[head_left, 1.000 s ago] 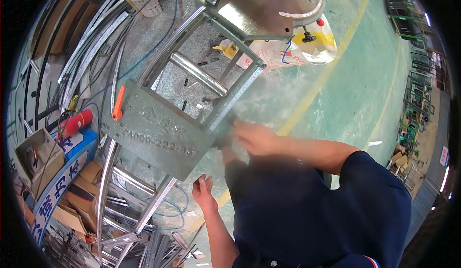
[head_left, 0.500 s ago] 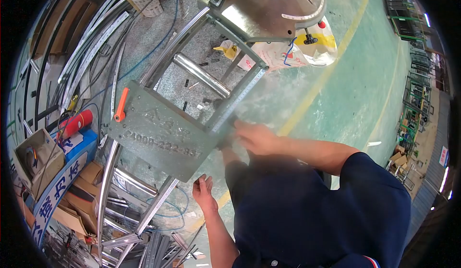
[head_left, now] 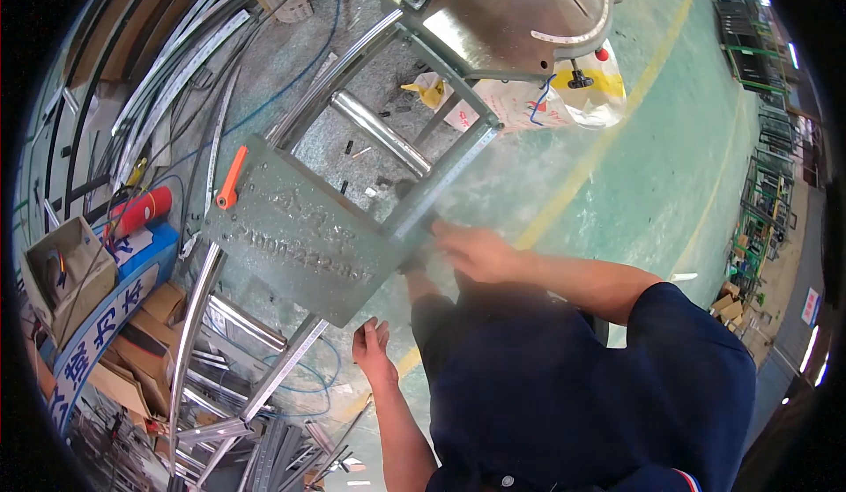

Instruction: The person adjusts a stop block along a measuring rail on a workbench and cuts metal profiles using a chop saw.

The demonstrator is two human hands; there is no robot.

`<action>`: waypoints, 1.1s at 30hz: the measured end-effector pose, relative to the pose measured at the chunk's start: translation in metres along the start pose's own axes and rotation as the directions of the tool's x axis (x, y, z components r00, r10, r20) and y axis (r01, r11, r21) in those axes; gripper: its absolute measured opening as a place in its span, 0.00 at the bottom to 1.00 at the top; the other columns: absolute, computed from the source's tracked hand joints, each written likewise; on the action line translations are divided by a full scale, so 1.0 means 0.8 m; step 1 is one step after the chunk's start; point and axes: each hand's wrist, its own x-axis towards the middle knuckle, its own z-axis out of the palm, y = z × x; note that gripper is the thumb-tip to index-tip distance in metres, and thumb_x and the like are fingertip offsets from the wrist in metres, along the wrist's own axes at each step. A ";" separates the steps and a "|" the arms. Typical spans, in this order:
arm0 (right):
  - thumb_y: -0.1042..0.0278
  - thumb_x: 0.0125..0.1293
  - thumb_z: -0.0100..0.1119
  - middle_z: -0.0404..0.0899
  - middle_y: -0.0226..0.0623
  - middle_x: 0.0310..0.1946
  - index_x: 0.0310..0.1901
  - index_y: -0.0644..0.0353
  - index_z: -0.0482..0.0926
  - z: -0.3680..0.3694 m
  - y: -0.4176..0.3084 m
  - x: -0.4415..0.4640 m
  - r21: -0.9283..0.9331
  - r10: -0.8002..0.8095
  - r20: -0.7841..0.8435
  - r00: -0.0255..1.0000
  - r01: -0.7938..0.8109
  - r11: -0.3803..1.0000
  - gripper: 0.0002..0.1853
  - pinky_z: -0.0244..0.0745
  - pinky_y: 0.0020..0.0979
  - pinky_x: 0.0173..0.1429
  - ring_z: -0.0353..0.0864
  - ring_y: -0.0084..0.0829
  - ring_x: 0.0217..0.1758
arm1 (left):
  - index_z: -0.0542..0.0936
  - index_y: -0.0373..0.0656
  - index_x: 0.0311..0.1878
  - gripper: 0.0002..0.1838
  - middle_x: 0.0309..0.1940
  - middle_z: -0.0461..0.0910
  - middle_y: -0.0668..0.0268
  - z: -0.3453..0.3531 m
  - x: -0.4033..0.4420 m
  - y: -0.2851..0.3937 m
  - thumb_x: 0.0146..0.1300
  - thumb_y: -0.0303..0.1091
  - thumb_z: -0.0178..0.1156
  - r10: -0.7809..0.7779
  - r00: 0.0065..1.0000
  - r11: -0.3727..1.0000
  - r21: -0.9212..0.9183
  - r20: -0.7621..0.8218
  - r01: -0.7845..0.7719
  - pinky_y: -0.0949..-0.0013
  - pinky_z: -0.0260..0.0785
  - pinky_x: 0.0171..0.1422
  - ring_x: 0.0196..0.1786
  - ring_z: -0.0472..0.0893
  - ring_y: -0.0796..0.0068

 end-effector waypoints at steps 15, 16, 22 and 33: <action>0.67 0.63 0.54 0.77 0.51 0.52 0.72 0.53 0.59 -0.070 -0.041 0.047 -0.153 -0.073 0.448 0.891 0.157 0.976 0.34 0.76 0.47 0.54 0.79 0.54 0.50 | 0.75 0.34 0.55 0.19 0.51 0.80 0.59 0.089 -0.066 -0.069 0.72 0.41 0.57 0.052 0.985 0.975 -0.204 -0.166 -0.086 0.63 0.72 0.58 0.52 0.82 0.64; 0.66 0.62 0.55 0.77 0.53 0.51 0.74 0.52 0.55 -0.072 -0.049 0.051 -0.190 0.006 0.462 0.887 0.093 0.977 0.38 0.76 0.48 0.53 0.80 0.54 0.49 | 0.75 0.34 0.55 0.19 0.51 0.80 0.59 0.099 -0.072 -0.075 0.72 0.41 0.57 0.054 0.985 0.976 -0.200 -0.164 -0.087 0.63 0.72 0.58 0.52 0.82 0.63; 0.65 0.63 0.56 0.79 0.50 0.41 0.72 0.53 0.58 -0.120 0.048 0.016 -0.258 0.017 0.274 0.962 0.056 0.965 0.35 0.76 0.50 0.43 0.80 0.52 0.42 | 0.74 0.35 0.56 0.21 0.55 0.78 0.55 0.121 -0.105 -0.128 0.72 0.45 0.56 0.191 0.959 0.963 -0.150 -0.210 -0.225 0.64 0.73 0.55 0.54 0.82 0.62; 0.63 0.60 0.57 0.80 0.47 0.31 0.35 0.57 0.78 -0.383 0.196 -0.127 -0.606 -0.003 0.060 0.998 0.039 0.794 0.08 0.75 0.49 0.43 0.81 0.52 0.38 | 0.79 0.33 0.43 0.09 0.32 0.79 0.61 0.199 -0.149 -0.381 0.65 0.30 0.58 0.246 0.953 0.969 0.069 -0.180 -0.237 0.67 0.74 0.32 0.34 0.81 0.71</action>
